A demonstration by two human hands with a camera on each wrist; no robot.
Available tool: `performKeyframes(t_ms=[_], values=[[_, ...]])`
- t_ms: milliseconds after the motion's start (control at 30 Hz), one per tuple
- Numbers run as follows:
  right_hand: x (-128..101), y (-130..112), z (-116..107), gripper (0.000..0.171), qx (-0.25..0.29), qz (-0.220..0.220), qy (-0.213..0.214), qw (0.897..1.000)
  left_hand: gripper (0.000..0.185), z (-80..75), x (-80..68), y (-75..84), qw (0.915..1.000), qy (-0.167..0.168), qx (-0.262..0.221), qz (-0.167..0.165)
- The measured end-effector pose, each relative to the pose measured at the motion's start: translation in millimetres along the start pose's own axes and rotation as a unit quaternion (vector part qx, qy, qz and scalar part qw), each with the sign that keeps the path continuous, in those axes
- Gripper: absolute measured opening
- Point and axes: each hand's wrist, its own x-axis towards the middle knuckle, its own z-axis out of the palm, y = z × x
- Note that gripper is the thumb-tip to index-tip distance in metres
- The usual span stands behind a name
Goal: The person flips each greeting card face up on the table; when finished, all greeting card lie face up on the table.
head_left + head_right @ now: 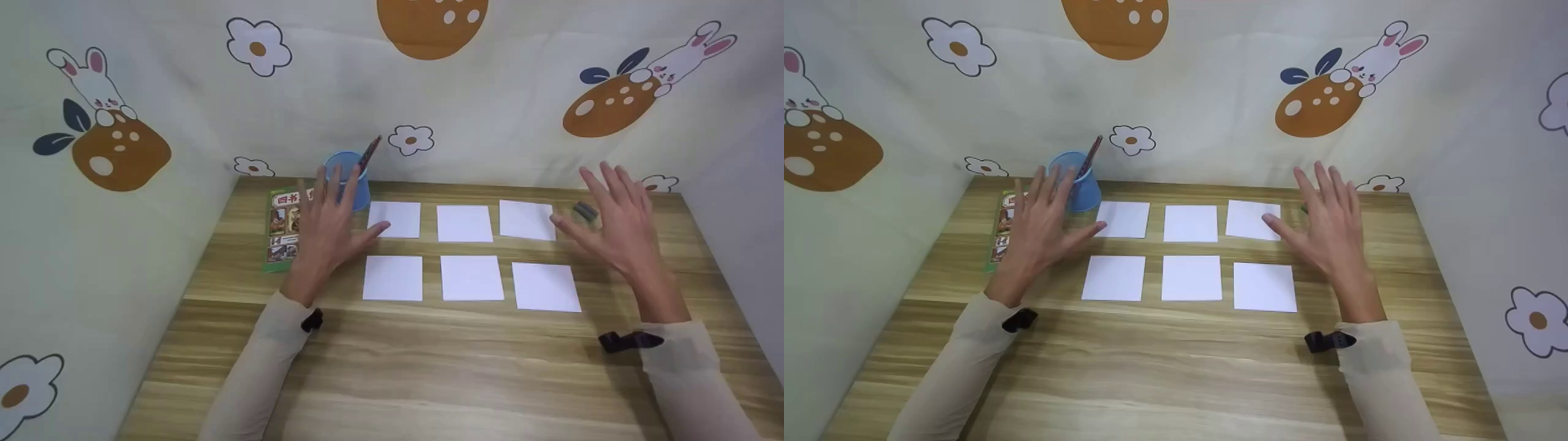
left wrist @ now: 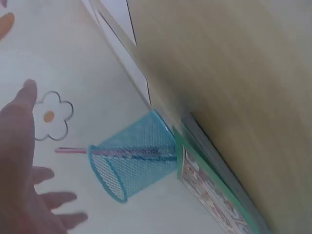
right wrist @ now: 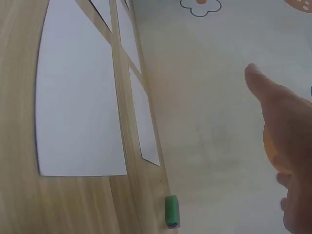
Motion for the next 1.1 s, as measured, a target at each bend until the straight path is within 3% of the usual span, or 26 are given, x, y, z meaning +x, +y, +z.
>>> performKeyframes(t_ms=[67,133,233,333,467,667,967,1100], values=[[-5.8,-4.1,2.4,0.079,0.027,-0.012,-0.027,0.999,0.098,-1.3,-7.7,7.5,0.9978,-0.034,-0.046,0.035],[-10.4,-9.6,7.0,0.066,0.047,-0.022,-0.066,0.996,0.085,-2.1,-14.1,16.3,0.9889,-0.086,-0.096,0.073],[-15.4,-19.2,16.9,0.046,0.069,-0.036,-0.135,0.988,0.068,-0.6,-19.5,30.9,0.9666,-0.163,-0.16,0.116],[-18.9,-28.9,27.2,0.036,0.09,-0.051,-0.195,0.975,0.057,3.2,-20.2,48.0,0.9467,-0.203,-0.206,0.141],[-23.7,-38.8,37.2,0.043,0.101,-0.08,-0.246,0.961,0.054,7.8,-16.7,74.5,0.933,-0.219,-0.231,0.168],[-34.3,-45.4,42.7,0.075,0.093,-0.093,-0.292,0.947,0.058,14.0,-8.4,115.2,0.9216,-0.244,-0.222,0.204],[-38.1,-43.6,45.3,0.078,0.102,-0.082,-0.291,0.948,0.057,22.3,8.4,161.2,0.9186,-0.249,-0.204,0.229],[-36.8,-40.1,46.9,0.066,0.122,-0.086,-0.268,0.952,0.054,26.7,12.5,172.6,0.9167,-0.245,-0.217,0.229]])
